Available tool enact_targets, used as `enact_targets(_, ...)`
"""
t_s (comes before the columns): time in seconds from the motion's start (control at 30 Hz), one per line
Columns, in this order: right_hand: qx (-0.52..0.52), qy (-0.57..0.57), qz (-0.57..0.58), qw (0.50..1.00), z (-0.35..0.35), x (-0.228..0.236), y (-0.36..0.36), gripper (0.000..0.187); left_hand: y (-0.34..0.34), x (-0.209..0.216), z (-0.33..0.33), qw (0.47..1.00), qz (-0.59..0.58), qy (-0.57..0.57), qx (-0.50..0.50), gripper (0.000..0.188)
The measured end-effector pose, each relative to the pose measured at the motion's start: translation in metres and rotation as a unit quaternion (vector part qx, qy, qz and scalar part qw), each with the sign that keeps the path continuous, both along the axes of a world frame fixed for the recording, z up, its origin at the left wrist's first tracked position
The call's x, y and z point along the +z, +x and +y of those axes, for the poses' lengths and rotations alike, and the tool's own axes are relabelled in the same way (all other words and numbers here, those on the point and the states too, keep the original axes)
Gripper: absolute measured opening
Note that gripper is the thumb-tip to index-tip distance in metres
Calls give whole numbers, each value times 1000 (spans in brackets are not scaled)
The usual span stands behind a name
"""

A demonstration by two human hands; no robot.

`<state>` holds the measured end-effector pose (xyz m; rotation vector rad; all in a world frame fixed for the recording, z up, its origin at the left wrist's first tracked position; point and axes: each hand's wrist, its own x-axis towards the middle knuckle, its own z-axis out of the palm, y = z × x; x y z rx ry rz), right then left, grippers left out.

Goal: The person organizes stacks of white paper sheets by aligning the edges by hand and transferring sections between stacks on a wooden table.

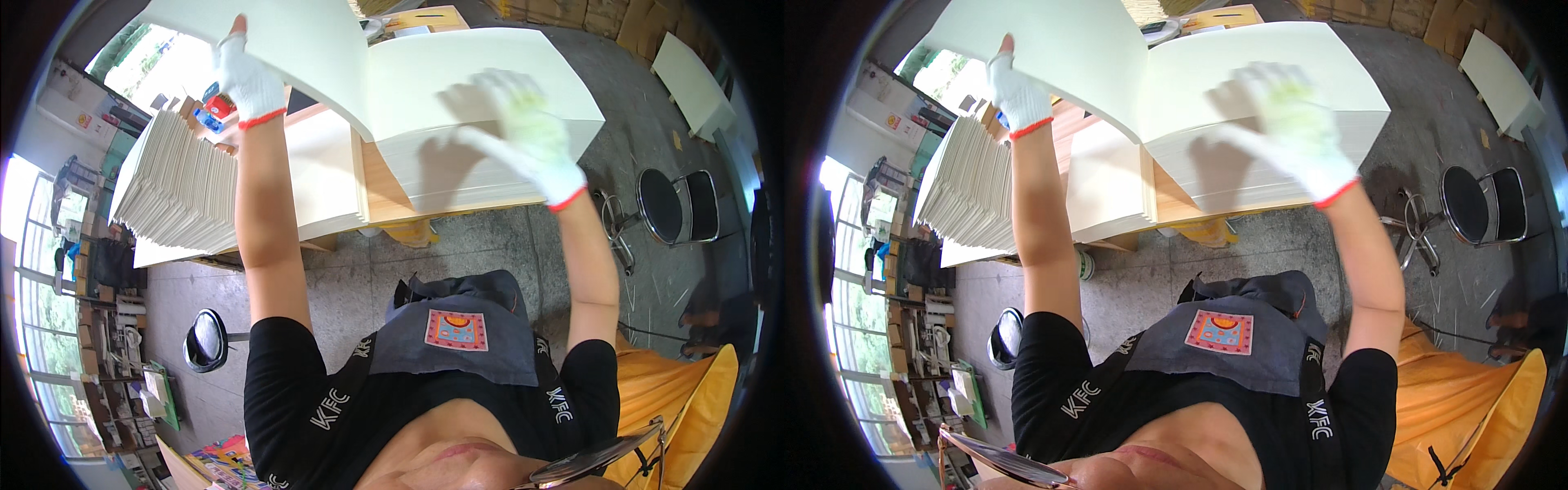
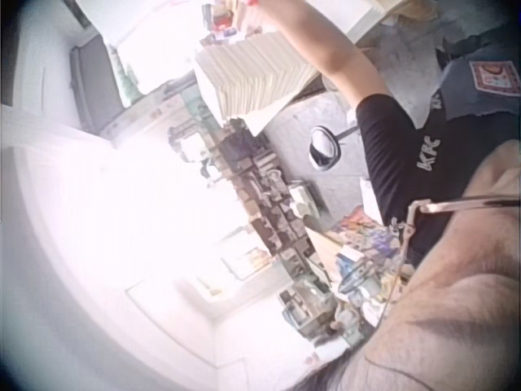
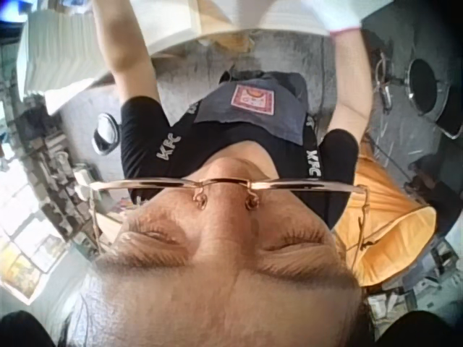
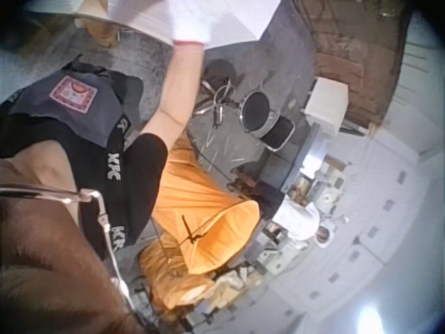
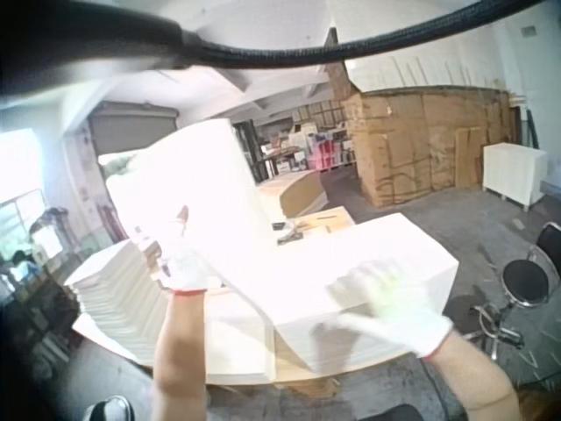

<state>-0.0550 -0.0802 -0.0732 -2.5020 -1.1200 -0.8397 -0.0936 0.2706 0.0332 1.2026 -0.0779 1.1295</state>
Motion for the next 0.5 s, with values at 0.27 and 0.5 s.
enact_targets(0.27,22,-97,77,992,141,-5,-58,88,-50,-40,21,988,-61,-142,25,42)
enact_targets(0.5,52,-38,65,996,143,-14,-61,94,-69,-74,65,979,-47,-194,46,50)
